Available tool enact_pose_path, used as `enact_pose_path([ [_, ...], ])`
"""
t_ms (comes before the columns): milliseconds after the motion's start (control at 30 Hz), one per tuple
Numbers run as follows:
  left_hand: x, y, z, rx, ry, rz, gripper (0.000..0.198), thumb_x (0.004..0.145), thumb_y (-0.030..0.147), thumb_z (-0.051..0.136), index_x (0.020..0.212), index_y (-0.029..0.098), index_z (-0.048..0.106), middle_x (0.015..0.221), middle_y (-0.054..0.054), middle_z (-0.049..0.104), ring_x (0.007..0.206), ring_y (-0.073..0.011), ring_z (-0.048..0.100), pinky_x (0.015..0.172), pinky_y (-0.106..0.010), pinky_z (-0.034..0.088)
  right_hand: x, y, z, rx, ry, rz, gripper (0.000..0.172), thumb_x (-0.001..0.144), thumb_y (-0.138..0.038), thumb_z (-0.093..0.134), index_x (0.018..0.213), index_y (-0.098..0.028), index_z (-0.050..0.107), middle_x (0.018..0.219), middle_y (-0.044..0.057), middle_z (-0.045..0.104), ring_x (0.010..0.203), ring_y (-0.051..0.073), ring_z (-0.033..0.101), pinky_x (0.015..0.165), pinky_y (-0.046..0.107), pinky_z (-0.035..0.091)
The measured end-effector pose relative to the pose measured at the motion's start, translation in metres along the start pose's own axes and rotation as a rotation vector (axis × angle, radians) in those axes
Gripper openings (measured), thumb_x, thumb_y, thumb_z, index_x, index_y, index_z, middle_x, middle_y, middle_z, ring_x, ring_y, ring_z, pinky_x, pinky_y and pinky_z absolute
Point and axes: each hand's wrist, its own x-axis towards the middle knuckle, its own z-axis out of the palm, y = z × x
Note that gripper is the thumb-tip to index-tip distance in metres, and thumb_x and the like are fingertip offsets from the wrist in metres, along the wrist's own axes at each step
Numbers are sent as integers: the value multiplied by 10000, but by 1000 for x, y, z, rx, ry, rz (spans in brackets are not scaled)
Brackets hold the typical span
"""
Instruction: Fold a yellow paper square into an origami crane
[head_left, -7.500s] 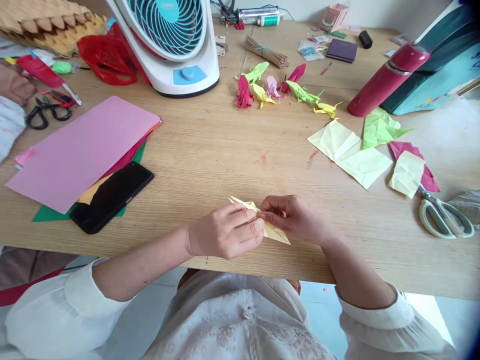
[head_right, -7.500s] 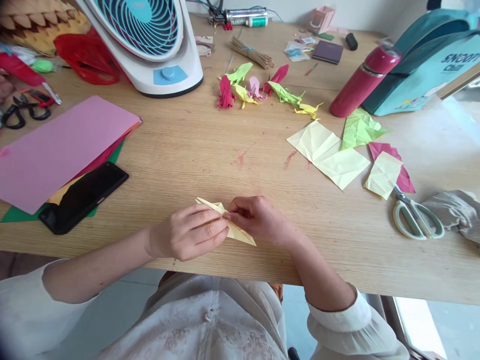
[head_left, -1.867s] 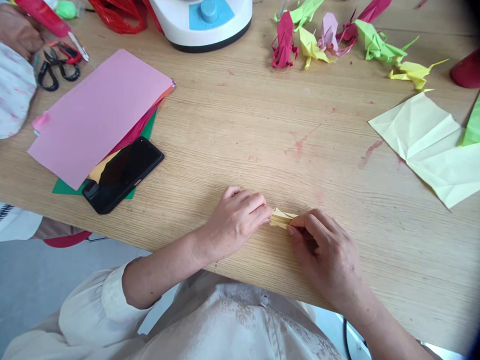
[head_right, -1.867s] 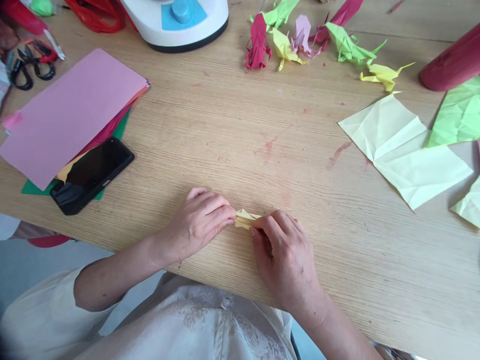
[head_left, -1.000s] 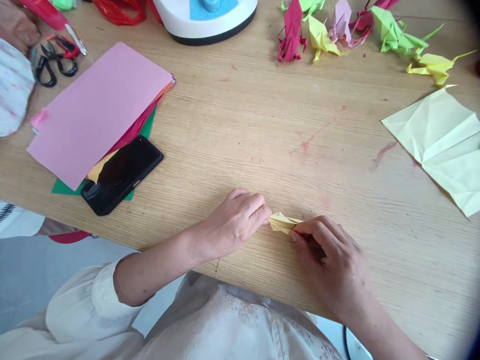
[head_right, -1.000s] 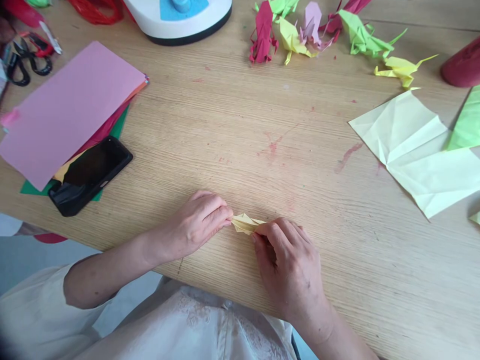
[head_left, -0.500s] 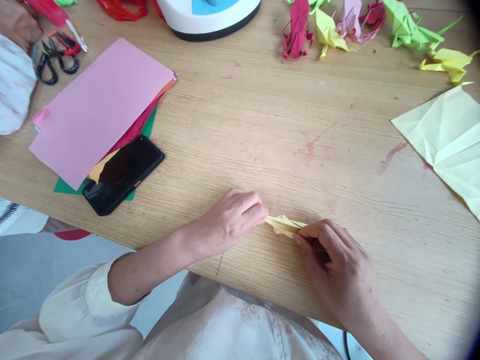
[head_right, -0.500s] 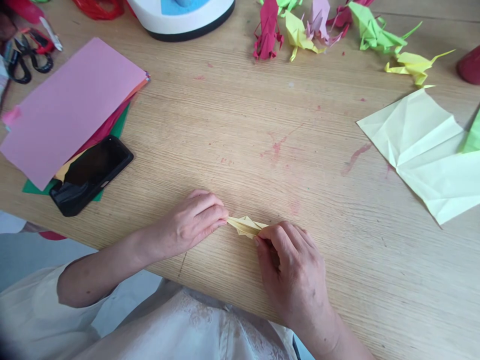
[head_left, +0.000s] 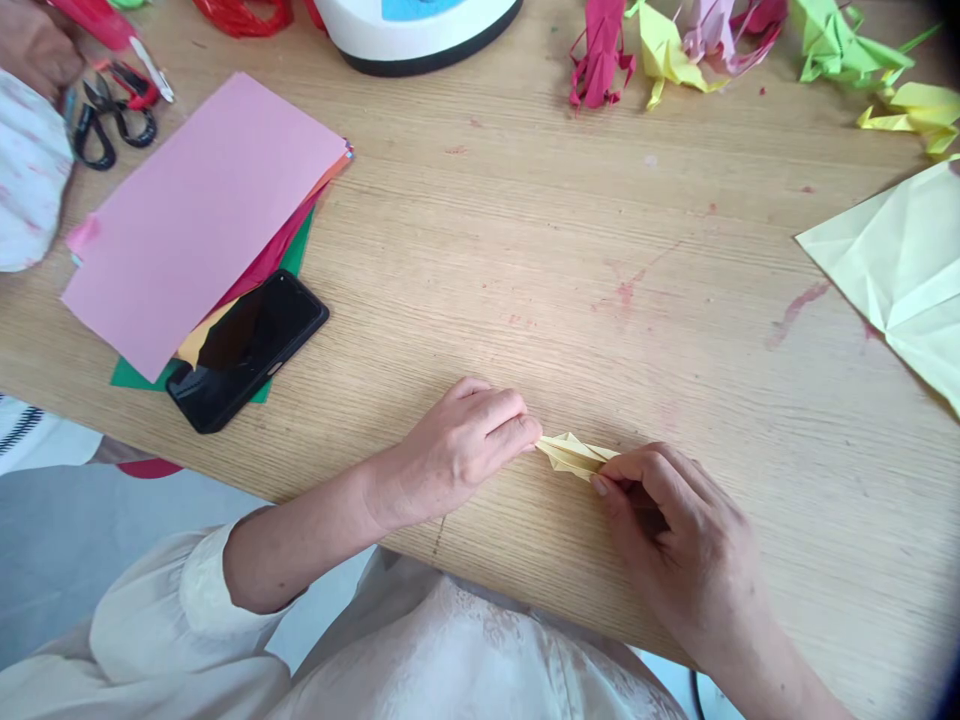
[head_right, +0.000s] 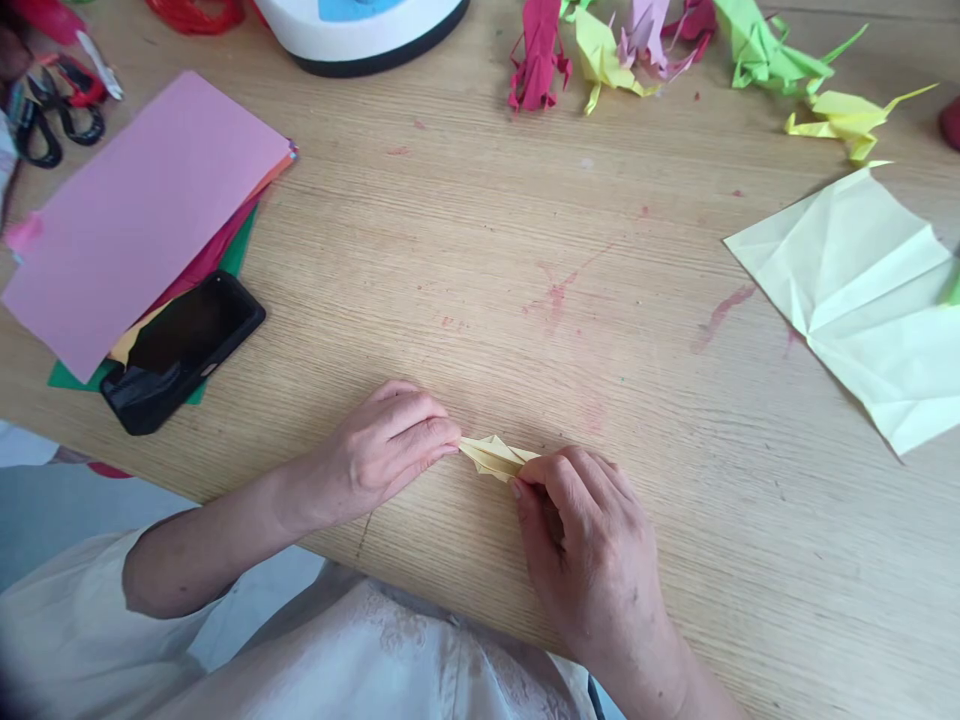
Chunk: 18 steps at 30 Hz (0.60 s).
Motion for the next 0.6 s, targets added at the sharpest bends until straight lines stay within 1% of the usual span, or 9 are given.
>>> enact_pose_path([
  [200, 2, 6, -1, -149, 49, -149, 135, 1006, 183, 519, 894, 172, 593, 847, 5, 590, 821, -123, 561, 838, -294, 414, 1, 0, 0, 11, -2, -1, 104, 946, -163, 558, 854, -212, 551, 781, 4, 595, 700, 143, 536, 662, 294, 408],
  [333, 3, 8, -4, -200, 34, -236, 152, 992, 214, 546, 855, 181, 604, 845, 3, 585, 811, -132, 554, 824, -305, 400, 2, -1, 0, 12, -6, 6, 104, 943, -167, 560, 849, -213, 554, 775, 5, 592, 700, 148, 535, 660, 298, 406],
  [467, 4, 10, -6, -216, 24, -274, 144, 982, 202, 550, 851, 178, 605, 847, 0, 588, 809, -138, 547, 817, -309, 391, 1, -1, -1, 26, -18, 20, 115, 943, -171, 560, 835, -212, 554, 774, 7, 590, 701, 149, 533, 655, 300, 401],
  [600, 8, 12, -10, -170, -15, -301, 160, 971, 210, 562, 819, 185, 607, 825, 11, 593, 792, -143, 538, 803, -329, 347, 3, -2, -2, 42, -28, 20, 124, 943, -167, 557, 829, -213, 554, 771, 5, 583, 699, 146, 525, 653, 298, 394],
])
